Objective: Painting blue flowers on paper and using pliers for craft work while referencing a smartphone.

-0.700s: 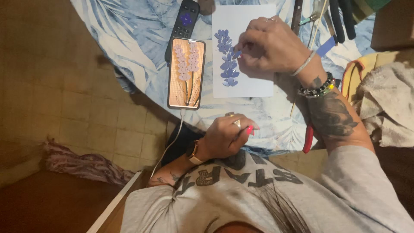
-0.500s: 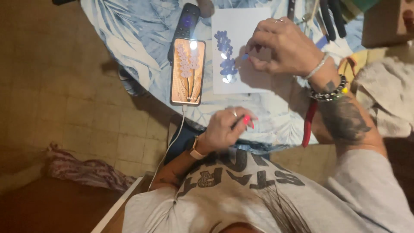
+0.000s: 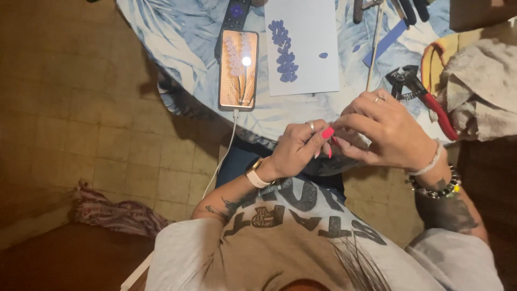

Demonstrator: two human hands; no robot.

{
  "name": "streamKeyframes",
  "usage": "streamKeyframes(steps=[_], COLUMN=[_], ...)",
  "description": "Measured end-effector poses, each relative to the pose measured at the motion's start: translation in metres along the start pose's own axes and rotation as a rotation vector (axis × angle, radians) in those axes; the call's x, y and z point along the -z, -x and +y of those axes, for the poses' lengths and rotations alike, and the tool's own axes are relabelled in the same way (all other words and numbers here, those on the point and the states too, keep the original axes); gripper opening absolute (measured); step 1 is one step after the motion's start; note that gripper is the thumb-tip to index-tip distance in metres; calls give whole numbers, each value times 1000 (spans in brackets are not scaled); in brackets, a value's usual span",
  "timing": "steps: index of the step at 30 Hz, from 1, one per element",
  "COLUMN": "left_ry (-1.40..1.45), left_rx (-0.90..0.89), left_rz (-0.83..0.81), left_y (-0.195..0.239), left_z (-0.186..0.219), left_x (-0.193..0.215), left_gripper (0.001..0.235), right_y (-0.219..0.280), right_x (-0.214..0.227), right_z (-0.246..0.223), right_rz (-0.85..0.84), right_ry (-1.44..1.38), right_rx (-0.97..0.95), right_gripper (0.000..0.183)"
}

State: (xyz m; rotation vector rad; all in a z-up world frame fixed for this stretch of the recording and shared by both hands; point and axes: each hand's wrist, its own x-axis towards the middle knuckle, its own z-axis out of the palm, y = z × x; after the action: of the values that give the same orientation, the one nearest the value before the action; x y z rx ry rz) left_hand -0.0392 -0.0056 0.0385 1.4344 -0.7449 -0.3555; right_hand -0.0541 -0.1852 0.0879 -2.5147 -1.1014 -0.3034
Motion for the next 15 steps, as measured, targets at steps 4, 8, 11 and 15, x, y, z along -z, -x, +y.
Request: streamKeyframes(steps=[4, 8, 11, 15], left_ry=[-20, -124, -124, -116], left_rx=[-19, -80, -86, 13], left_rz=[35, 119, 134, 122], left_y=[6, 7, 4, 4], left_z=[-4, -5, -4, -5], left_x=[-4, -7, -9, -12], left_gripper=[33, 35, 37, 42], right_y=[31, 61, 85, 101], right_x=[-11, -25, -52, -72], right_z=[8, 14, 26, 34], right_rz=[119, -9, -118, -13], right_ry=[-196, 243, 397, 651], right_rx=[-169, -973, -1270, -1047], right_gripper=[28, 40, 53, 32])
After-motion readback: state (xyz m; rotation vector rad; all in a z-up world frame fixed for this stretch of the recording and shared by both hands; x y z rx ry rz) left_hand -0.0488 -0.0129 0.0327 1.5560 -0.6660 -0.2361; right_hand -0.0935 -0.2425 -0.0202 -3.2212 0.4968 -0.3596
